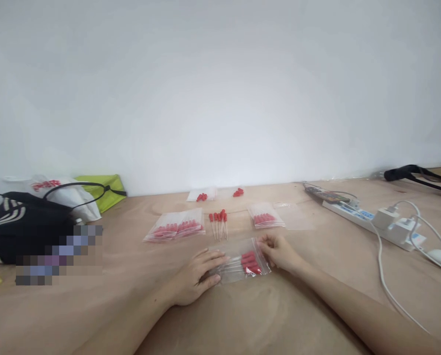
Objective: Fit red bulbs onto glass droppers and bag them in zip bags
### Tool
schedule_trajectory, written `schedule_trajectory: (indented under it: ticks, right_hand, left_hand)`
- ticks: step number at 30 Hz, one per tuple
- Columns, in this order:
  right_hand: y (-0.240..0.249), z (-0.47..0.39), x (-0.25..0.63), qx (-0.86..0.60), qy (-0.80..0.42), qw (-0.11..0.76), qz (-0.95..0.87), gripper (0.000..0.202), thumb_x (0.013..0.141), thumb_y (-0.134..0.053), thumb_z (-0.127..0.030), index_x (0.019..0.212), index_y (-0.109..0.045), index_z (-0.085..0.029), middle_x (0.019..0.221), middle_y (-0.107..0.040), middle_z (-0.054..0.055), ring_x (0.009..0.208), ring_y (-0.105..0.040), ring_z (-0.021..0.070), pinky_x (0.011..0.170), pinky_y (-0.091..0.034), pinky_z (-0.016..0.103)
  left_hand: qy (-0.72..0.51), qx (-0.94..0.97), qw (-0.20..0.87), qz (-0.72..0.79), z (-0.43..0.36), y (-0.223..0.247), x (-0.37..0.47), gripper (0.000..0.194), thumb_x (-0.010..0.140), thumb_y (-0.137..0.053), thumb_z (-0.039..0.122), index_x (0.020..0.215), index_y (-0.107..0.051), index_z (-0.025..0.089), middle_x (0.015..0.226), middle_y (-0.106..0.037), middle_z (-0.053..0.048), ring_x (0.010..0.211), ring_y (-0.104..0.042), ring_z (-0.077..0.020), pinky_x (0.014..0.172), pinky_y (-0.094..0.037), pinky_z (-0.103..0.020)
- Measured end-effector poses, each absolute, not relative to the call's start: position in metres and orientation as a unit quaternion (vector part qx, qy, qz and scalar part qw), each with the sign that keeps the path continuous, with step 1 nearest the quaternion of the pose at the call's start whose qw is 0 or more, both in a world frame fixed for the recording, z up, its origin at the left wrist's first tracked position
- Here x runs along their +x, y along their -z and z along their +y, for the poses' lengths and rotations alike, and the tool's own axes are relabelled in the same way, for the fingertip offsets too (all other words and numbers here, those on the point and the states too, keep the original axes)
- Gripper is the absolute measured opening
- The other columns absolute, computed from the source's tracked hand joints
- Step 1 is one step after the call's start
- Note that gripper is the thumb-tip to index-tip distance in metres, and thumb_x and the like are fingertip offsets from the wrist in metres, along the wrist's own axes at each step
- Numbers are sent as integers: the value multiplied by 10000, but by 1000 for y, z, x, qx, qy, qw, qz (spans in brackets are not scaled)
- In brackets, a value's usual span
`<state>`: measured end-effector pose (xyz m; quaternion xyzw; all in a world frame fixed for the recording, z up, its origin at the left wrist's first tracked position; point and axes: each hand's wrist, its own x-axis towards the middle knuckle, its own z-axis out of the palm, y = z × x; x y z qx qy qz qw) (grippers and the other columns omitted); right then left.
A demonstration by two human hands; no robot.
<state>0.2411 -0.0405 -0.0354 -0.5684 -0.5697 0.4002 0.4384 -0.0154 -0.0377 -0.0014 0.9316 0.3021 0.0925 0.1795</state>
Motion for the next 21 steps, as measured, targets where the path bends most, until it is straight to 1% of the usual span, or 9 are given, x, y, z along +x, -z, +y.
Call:
schedule_trajectory:
  ticks: [3,5,7,9,12,15,17,19,21]
  right_hand:
    - [27,-34,243,-579,-267,473,-608,65,686,-478,-214,637,-493,-175,574,-538,-21,497,-501,100,467,-389,206]
    - [19,-25,237,-586,-206,450,-641,63,685,-462,-162,645,-510,-173,619,-565,-6,576,-527,112,538,-398,214]
    - [12,-11,225,-605,-183,409,-658,72,670,-474,-129,646,-527,-172,638,-586,-1,606,-536,117,578,-395,217]
    - [6,6,208,-623,-184,392,-652,56,647,-507,-122,635,-538,-167,656,-603,11,624,-542,120,599,-393,216]
    - [2,35,183,-656,-189,383,-622,44,657,-536,-190,677,-551,-155,721,-623,49,701,-559,148,631,-393,232]
    - [2,59,167,-689,-201,379,-585,250,642,-574,-267,850,-546,-129,831,-627,93,781,-565,179,651,-398,248]
    - [4,72,161,-701,-218,378,-564,370,633,-588,-298,944,-520,-109,877,-623,111,794,-571,181,636,-405,240]
    - [8,83,159,-708,-238,376,-548,398,621,-602,-324,945,-525,-105,888,-623,115,790,-580,182,611,-411,233]
    - [13,92,158,-711,-259,373,-536,331,615,-614,-335,859,-564,-116,846,-633,107,769,-588,188,593,-415,235]
  left_hand:
    - [-83,934,173,300,-37,2,-16,362,869,-384,290,1229,-400,324,1317,-376,-2,1204,-317,-208,1008,-216,-429]
    - [-85,935,173,299,-37,2,-17,364,867,-387,289,1228,-401,327,1311,-383,-4,1203,-319,-207,1005,-221,-429]
    - [-92,934,176,296,-37,2,-17,367,866,-389,289,1231,-397,325,1303,-394,-5,1197,-329,-204,1007,-219,-427]
    - [-100,934,181,292,-38,2,-16,364,865,-390,289,1226,-404,324,1295,-403,-4,1189,-341,-204,1010,-214,-427]
    - [-106,933,185,291,-39,1,-16,355,860,-400,292,1213,-425,317,1284,-416,-7,1177,-358,-206,1011,-214,-424]
    - [-101,934,182,291,-39,0,-16,355,858,-404,289,1212,-428,312,1282,-417,-11,1174,-360,-202,1010,-219,-419]
    - [-98,934,181,291,-39,0,-16,359,859,-402,285,1216,-422,311,1284,-414,-9,1176,-357,-198,1008,-227,-415]
    - [-99,933,182,294,-39,-1,-16,357,858,-402,287,1213,-425,311,1283,-415,-7,1176,-357,-196,1008,-232,-411]
    - [-103,932,183,294,-40,-1,-16,354,857,-403,295,1210,-430,311,1280,-420,-7,1173,-362,-198,1009,-230,-410]
